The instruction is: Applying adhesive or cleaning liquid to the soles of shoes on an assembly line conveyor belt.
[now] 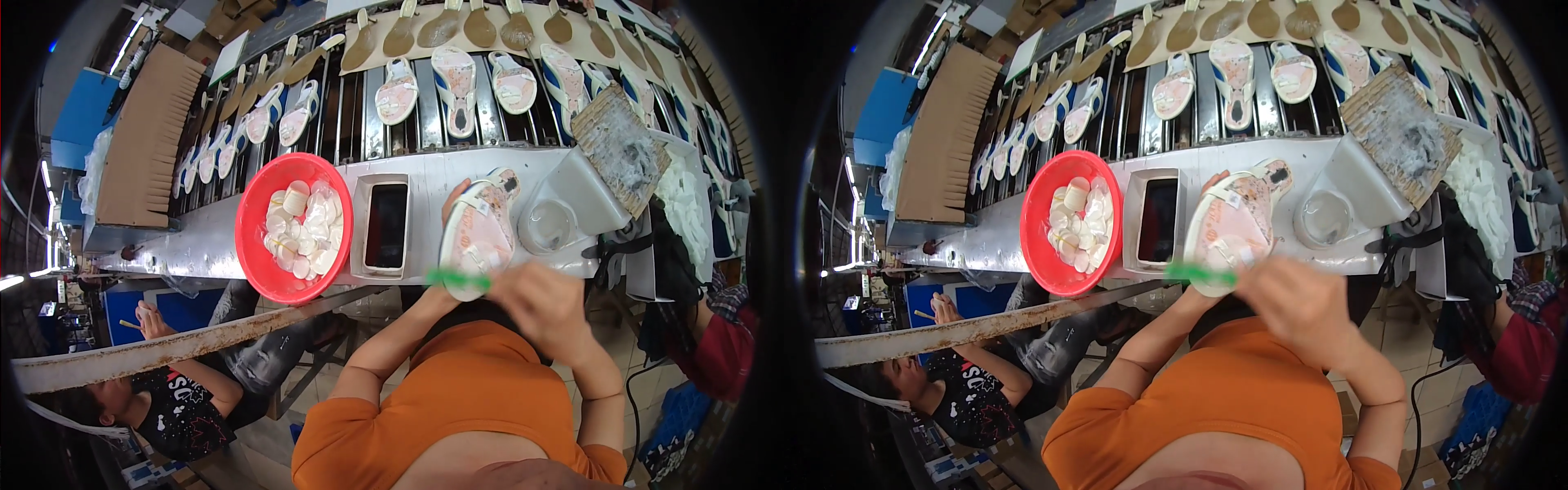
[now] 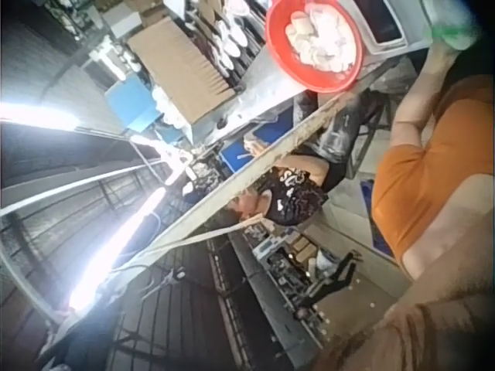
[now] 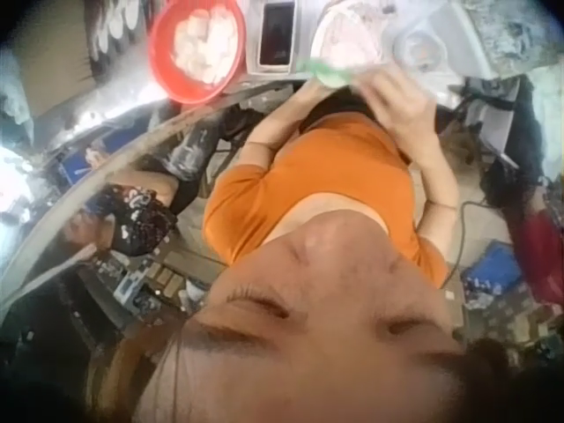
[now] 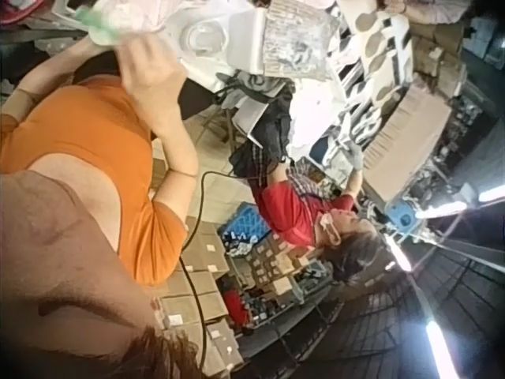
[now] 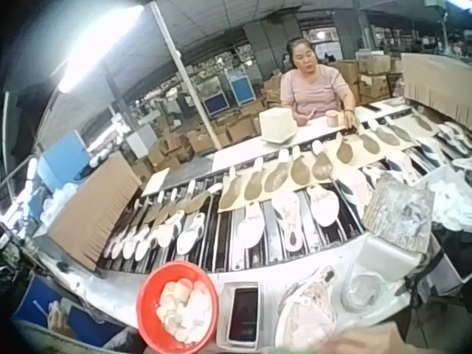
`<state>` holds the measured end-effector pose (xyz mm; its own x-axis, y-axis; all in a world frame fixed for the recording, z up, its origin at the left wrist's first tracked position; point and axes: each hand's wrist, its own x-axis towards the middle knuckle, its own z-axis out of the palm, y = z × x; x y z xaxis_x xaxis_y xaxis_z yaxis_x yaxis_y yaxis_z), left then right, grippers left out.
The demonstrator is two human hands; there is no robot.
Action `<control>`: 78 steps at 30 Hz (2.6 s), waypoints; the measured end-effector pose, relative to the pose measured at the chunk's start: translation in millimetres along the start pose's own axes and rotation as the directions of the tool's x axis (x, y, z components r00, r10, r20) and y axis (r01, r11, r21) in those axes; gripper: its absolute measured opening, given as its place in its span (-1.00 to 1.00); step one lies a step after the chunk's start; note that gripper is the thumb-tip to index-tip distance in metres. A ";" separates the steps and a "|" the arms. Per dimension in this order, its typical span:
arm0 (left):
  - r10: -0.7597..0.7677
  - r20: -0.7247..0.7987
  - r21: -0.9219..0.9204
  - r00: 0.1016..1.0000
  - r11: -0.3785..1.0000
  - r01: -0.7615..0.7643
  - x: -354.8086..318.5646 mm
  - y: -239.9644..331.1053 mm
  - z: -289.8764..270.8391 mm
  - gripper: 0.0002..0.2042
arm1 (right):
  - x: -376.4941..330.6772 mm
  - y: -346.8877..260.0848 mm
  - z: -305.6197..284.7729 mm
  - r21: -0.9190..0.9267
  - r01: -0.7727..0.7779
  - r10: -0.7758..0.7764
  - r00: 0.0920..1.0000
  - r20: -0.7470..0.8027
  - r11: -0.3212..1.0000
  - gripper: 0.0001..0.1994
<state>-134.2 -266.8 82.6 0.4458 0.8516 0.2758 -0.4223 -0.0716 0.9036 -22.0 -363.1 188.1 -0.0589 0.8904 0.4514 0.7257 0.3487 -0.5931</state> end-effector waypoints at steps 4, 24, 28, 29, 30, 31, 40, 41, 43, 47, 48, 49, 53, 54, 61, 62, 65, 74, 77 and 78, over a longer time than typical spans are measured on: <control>-0.098 0.042 0.220 0.994 0.972 0.086 0.4 7.4 -20.6 -0.14 | 10.0 -1.4 -8.9 0.095 -0.070 0.079 0.992 -0.097 0.993 -0.92; -0.282 0.102 0.544 0.954 0.819 0.184 23.9 27.7 -25.1 -0.55 | -14.6 14.7 1.6 0.333 -0.180 0.200 0.979 -0.026 0.926 -0.93; -0.158 0.008 0.527 0.987 0.840 0.130 7.0 -2.2 -45.8 -0.47 | -27.2 48.8 -27.2 0.233 -0.504 0.555 0.778 -0.295 0.831 -0.92; 0.022 0.000 0.600 1.000 0.800 -0.018 0.7 -24.0 -54.5 -0.45 | -32.5 55.7 -35.2 0.146 -0.661 0.673 0.692 -0.263 0.736 -0.91; 0.019 0.009 0.586 1.000 0.810 -0.021 -0.5 -41.3 -57.8 -0.45 | -47.0 65.2 -35.4 -0.030 -0.684 0.658 0.712 -0.245 0.729 -0.91; 0.213 0.002 0.603 0.977 0.779 -0.171 -1.0 -57.0 -58.7 -0.43 | -62.0 72.9 -30.7 -0.204 -0.689 0.652 0.724 -0.225 0.695 -0.91; -0.251 -0.318 -0.148 0.914 0.966 0.213 27.1 -52.9 -60.2 -0.37 | -70.3 83.1 -7.1 -0.401 -0.670 0.675 0.721 -0.152 0.625 -0.88; -0.397 -0.268 -0.333 0.878 0.893 0.302 27.0 -46.4 -58.2 -0.33 | -73.1 86.2 -10.8 -0.313 -0.696 0.694 0.707 -0.138 0.646 -0.88; -0.534 -0.212 -0.349 0.818 0.823 0.448 21.7 -27.8 -55.1 -0.30 | -89.6 107.7 -13.2 0.033 -0.766 0.766 0.639 -0.068 0.642 -0.84; -0.625 0.017 -0.512 0.781 0.665 0.543 8.6 -19.2 -66.8 -0.29 | -99.4 119.5 -16.6 0.478 -0.834 0.857 0.438 0.270 0.275 -0.79; -0.630 -0.006 -0.464 0.776 0.689 0.556 6.4 -23.1 -64.8 -0.29 | -100.5 119.4 -22.8 0.476 -0.837 0.829 0.454 0.326 0.271 -0.81; -0.637 -0.029 -0.415 0.771 0.709 0.570 5.4 -28.1 -61.8 -0.30 | -90.8 109.6 -33.3 0.465 -0.851 0.819 0.438 0.371 0.245 -0.80; -0.612 0.089 -0.384 0.786 0.707 0.594 10.6 -17.6 -36.6 -0.32 | -51.1 86.8 -49.0 0.602 -0.674 0.715 0.660 0.232 0.428 -0.85; -0.577 0.107 -0.355 0.810 0.739 0.573 9.9 -19.1 -36.6 -0.32 | -38.5 79.8 -48.2 0.645 -0.550 0.648 0.753 0.110 0.530 -0.87; -0.377 0.179 -0.033 0.909 0.921 0.389 14.6 12.5 -26.6 -0.38 | 6.8 57.2 -49.1 0.214 -0.372 0.389 0.920 -0.042 0.903 -0.85; -0.362 0.209 -0.014 0.908 0.928 0.373 15.2 15.0 -27.3 -0.38 | 10.6 55.6 -49.5 0.213 -0.371 0.388 0.921 -0.044 0.904 -0.85; -0.319 0.244 0.027 0.916 0.946 0.322 15.3 25.0 -22.8 -0.39 | 23.5 49.5 -53.2 0.180 -0.291 0.309 0.947 -0.086 0.940 -0.88; -0.332 0.256 0.026 0.908 0.941 0.337 13.4 20.8 -24.6 -0.41 | 34.4 66.3 -60.4 0.194 -0.175 0.189 0.981 -0.054 0.965 -0.90; -0.360 0.242 -0.008 0.901 0.928 0.372 13.6 19.2 -24.7 -0.42 | 31.5 63.1 -69.6 0.171 -0.220 0.209 0.975 0.079 0.961 -0.88; -0.365 0.234 -0.016 0.901 0.925 0.378 13.9 18.4 -24.9 -0.43 | 31.8 63.2 -71.2 0.173 -0.225 0.213 0.973 0.085 0.959 -0.88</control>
<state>-155.5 -243.4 95.0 0.7402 0.6723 -0.0042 -0.2347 0.2643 0.9355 70.7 -333.6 212.5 0.0389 0.9658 0.2562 0.5902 0.1847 -0.7859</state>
